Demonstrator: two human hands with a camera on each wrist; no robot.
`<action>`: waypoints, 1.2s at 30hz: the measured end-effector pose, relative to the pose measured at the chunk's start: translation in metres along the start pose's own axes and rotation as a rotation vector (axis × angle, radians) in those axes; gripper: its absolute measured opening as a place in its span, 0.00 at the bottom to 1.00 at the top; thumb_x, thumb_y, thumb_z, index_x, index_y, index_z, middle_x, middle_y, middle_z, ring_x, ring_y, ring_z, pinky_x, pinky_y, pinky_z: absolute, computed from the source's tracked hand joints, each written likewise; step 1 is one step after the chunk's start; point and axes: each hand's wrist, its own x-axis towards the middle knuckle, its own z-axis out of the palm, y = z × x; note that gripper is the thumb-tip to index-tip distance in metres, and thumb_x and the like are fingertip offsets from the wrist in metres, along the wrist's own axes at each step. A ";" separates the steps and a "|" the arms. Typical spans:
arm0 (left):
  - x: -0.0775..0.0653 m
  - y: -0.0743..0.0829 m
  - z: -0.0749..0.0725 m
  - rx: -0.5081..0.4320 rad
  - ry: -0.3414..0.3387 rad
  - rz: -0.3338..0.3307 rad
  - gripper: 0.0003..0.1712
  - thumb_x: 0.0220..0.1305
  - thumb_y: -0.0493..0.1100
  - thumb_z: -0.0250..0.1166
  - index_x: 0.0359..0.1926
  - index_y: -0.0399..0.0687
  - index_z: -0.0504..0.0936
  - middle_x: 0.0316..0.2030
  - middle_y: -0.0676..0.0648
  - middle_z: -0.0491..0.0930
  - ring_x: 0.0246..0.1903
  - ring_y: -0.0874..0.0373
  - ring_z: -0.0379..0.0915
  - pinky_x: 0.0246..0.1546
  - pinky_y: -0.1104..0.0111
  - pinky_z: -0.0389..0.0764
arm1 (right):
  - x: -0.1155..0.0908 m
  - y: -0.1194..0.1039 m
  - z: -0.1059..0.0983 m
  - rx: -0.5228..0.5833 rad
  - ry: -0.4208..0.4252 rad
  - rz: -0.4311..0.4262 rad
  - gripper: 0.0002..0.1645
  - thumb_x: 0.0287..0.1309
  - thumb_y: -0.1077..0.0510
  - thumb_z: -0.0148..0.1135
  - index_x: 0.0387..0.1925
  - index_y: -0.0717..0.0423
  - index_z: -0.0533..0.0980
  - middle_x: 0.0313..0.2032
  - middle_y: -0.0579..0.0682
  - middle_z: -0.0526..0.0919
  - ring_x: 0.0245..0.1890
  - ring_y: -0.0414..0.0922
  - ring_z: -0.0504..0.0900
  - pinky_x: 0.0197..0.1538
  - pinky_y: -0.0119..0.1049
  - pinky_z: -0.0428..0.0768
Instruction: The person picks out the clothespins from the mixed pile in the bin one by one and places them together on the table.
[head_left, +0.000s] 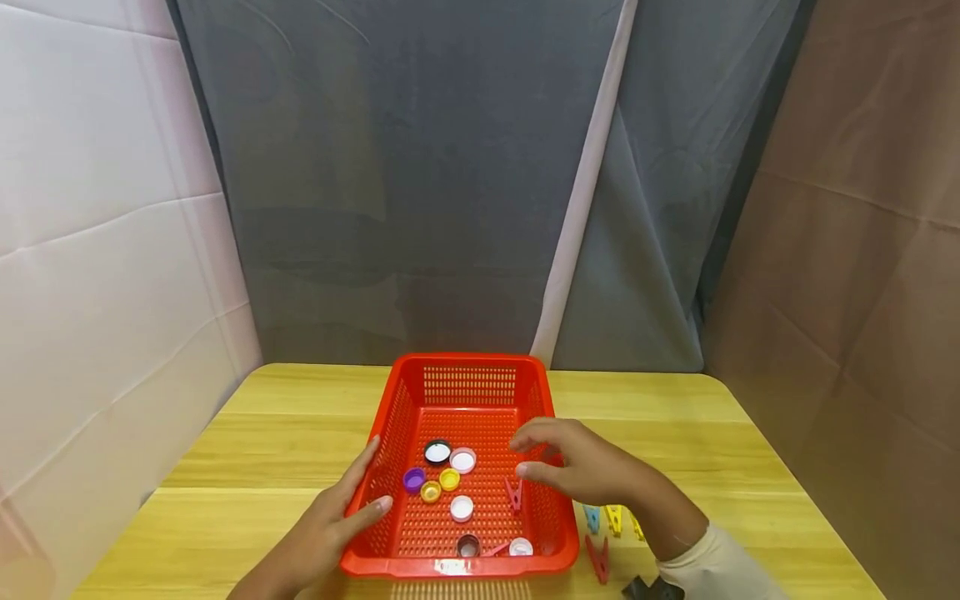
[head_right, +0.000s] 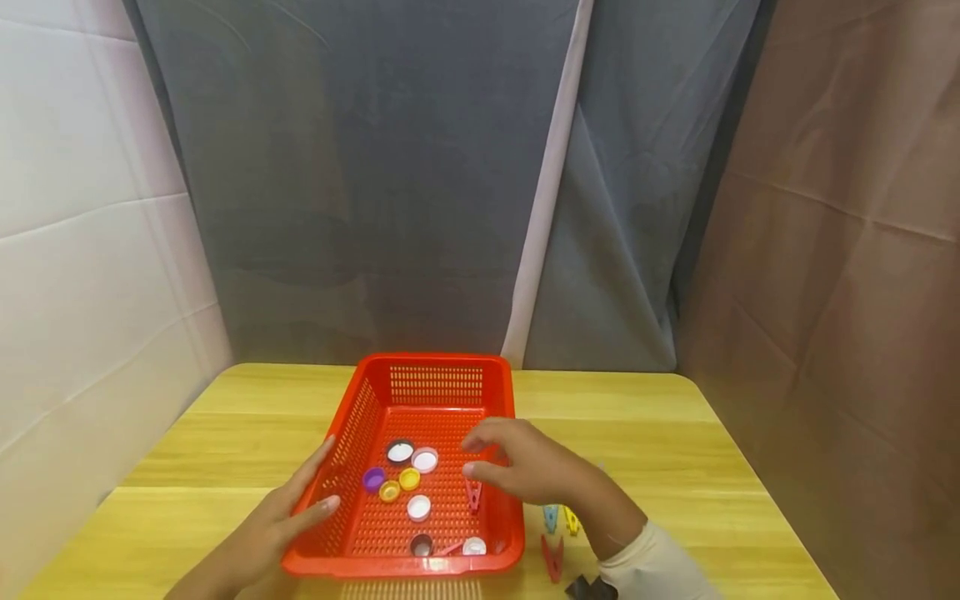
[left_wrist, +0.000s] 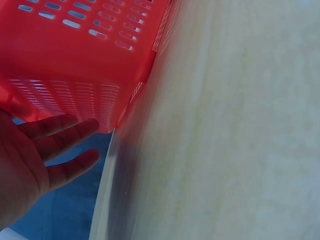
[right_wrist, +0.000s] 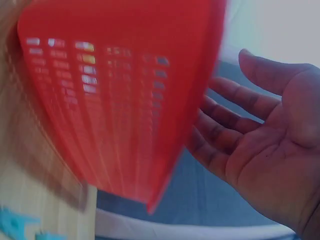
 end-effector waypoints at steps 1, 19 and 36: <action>0.000 0.000 0.000 0.000 0.000 0.000 0.52 0.82 0.50 0.62 0.91 0.62 0.38 0.78 0.19 0.59 0.48 0.45 0.90 0.43 0.56 0.95 | 0.004 -0.002 0.002 -0.001 -0.034 0.000 0.16 0.77 0.50 0.68 0.59 0.51 0.85 0.58 0.47 0.88 0.59 0.48 0.85 0.64 0.46 0.88; 0.002 -0.002 -0.003 -0.036 -0.027 0.022 0.52 0.83 0.48 0.61 0.91 0.62 0.36 0.77 0.18 0.59 0.49 0.42 0.91 0.44 0.54 0.95 | 0.040 -0.007 0.038 -0.076 -0.406 -0.045 0.08 0.79 0.57 0.64 0.47 0.53 0.87 0.39 0.34 0.85 0.44 0.26 0.80 0.59 0.27 0.83; 0.000 0.000 -0.001 -0.039 -0.025 0.009 0.52 0.83 0.49 0.61 0.91 0.61 0.36 0.77 0.17 0.59 0.48 0.42 0.91 0.43 0.54 0.95 | 0.057 0.001 0.049 0.214 -0.668 0.017 0.08 0.75 0.67 0.62 0.44 0.69 0.85 0.39 0.56 0.90 0.37 0.28 0.81 0.51 0.20 0.81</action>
